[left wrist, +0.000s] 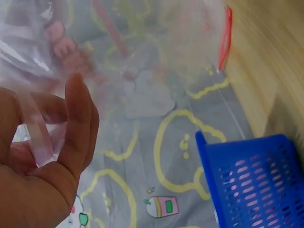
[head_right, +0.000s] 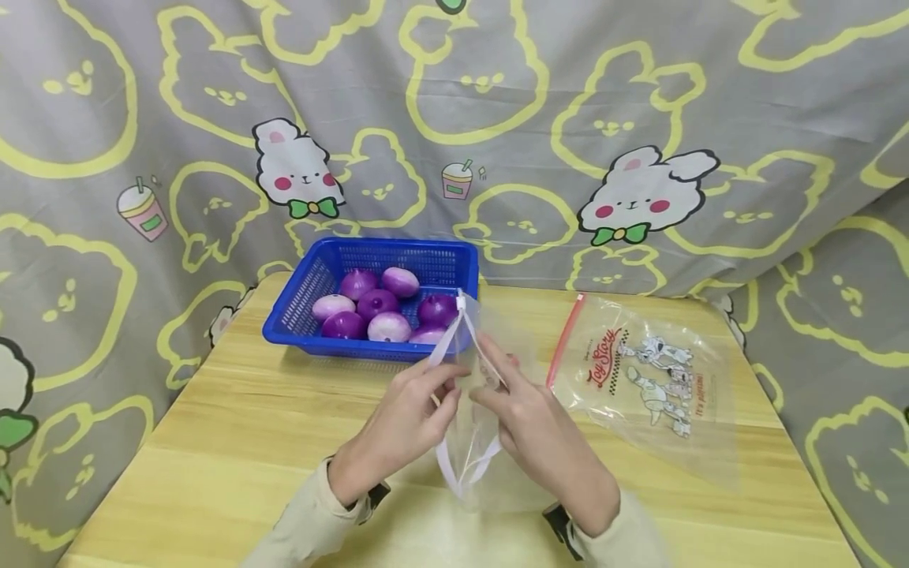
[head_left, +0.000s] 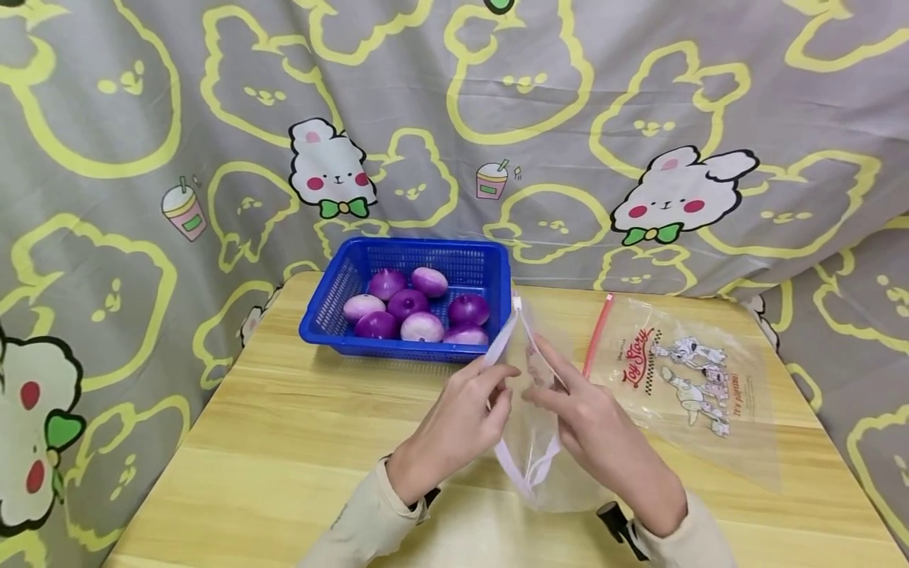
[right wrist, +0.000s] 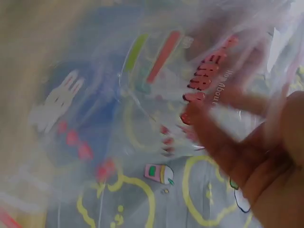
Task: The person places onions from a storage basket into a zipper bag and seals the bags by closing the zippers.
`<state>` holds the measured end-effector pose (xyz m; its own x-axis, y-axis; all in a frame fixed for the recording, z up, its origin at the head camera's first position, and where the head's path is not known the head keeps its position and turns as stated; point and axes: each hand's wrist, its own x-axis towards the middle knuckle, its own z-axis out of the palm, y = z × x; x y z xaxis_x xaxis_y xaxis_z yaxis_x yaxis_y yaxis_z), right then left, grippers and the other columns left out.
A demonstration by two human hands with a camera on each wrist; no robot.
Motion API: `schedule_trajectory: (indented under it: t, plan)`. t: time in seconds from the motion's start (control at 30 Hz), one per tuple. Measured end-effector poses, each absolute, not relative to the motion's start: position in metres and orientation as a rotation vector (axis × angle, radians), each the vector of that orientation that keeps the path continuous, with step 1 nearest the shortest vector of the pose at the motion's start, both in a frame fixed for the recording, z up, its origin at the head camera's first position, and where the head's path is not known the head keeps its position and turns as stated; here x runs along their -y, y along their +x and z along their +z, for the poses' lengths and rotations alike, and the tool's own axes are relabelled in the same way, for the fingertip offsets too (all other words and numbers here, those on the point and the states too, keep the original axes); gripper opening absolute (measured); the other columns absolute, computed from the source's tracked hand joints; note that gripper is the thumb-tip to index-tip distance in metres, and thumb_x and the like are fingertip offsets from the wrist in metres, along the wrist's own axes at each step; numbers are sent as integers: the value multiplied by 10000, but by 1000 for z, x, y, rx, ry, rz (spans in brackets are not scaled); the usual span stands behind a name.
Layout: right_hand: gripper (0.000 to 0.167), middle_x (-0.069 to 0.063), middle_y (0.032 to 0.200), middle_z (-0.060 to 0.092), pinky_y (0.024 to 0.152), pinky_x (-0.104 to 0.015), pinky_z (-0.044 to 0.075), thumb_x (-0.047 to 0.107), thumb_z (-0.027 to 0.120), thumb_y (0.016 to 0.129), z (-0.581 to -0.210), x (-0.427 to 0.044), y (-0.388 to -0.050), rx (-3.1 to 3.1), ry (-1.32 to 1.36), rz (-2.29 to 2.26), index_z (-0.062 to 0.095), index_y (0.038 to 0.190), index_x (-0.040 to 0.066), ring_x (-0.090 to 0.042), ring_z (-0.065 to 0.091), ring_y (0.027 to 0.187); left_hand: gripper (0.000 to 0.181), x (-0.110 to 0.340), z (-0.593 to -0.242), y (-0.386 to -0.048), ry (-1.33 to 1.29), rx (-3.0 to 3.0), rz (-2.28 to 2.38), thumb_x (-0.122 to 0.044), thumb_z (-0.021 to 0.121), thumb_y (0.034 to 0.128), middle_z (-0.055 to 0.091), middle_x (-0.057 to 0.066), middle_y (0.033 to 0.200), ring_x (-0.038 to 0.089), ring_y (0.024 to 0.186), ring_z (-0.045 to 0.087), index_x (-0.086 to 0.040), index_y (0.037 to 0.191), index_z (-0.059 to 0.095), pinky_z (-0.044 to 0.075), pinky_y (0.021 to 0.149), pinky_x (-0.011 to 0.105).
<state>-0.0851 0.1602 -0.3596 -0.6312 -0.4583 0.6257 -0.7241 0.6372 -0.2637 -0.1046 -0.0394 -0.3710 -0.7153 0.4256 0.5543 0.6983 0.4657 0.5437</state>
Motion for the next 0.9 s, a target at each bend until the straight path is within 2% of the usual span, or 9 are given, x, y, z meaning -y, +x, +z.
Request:
schedule_trajectory:
  t: [0.1,0.17,0.27,0.37,0.47,0.53,0.63,0.77,0.9]
  plan:
    - [455,-214,1448,498,529,-253,520,-120,601,787,-364,-155,-84,2545,780,629,748,1151,109,-212,636,715,222,37,-372,-104,-967,2394,-1088,13,615,902,603,39,893,79,684,533,-3,1108,697,430,547,88]
    - [403,-213,1286,617,544,-275,520,-61,602,836,-365,-153,-85,2609,709,650,730,1189,85,-184,617,713,228,35,-373,-103,-974,2402,-1079,3,625,912,614,51,930,76,699,538,-13,1129,695,429,550,84]
    - [246,-94,1006,721,530,-241,477,81,614,949,-367,-151,-87,2655,636,774,736,1162,88,-86,561,641,256,33,-374,-102,-989,2424,-1073,-5,635,921,630,68,985,78,739,559,-20,1173,683,451,583,83]
    - [177,26,776,664,502,-215,439,161,665,955,-369,-151,-89,2684,581,873,754,1099,111,-21,506,593,291,34,-375,-102,-1019,2457,-1055,7,634,913,629,86,1039,100,767,570,-12,1201,668,460,607,82]
    - [210,11,780,663,434,-202,386,12,675,886,-369,-155,-90,2718,547,888,762,1058,97,-19,431,519,322,37,-376,-102,-1004,2479,-979,47,633,865,626,112,1097,118,774,571,6,1180,679,473,618,100]
    - [333,-57,875,710,417,-213,350,-108,605,803,-367,-160,-90,2727,520,822,767,1029,75,-50,404,526,331,40,-374,-103,-956,2480,-907,68,633,816,626,103,1053,122,742,561,5,1133,703,477,599,132]
    - [439,-129,1008,729,399,-226,330,-152,506,725,-363,-170,-90,2743,454,717,773,1006,54,-95,405,524,210,44,-372,-105,-847,2488,-781,55,649,762,564,52,871,124,648,498,-9,947,724,458,543,193]
    - [468,-136,905,698,403,-260,322,-124,475,730,-356,-181,-87,2850,350,613,775,1037,62,-139,380,527,118,50,-369,-105,-758,2544,-648,17,670,747,455,8,730,138,567,438,-43,845,694,412,480,255]
    - [508,-68,722,608,394,-250,273,-105,462,712,-347,-189,-83,2942,288,573,774,1065,83,-134,316,504,224,53,-369,-102,-787,2583,-564,-31,710,771,574,29,757,176,593,550,-76,989,726,450,476,306]
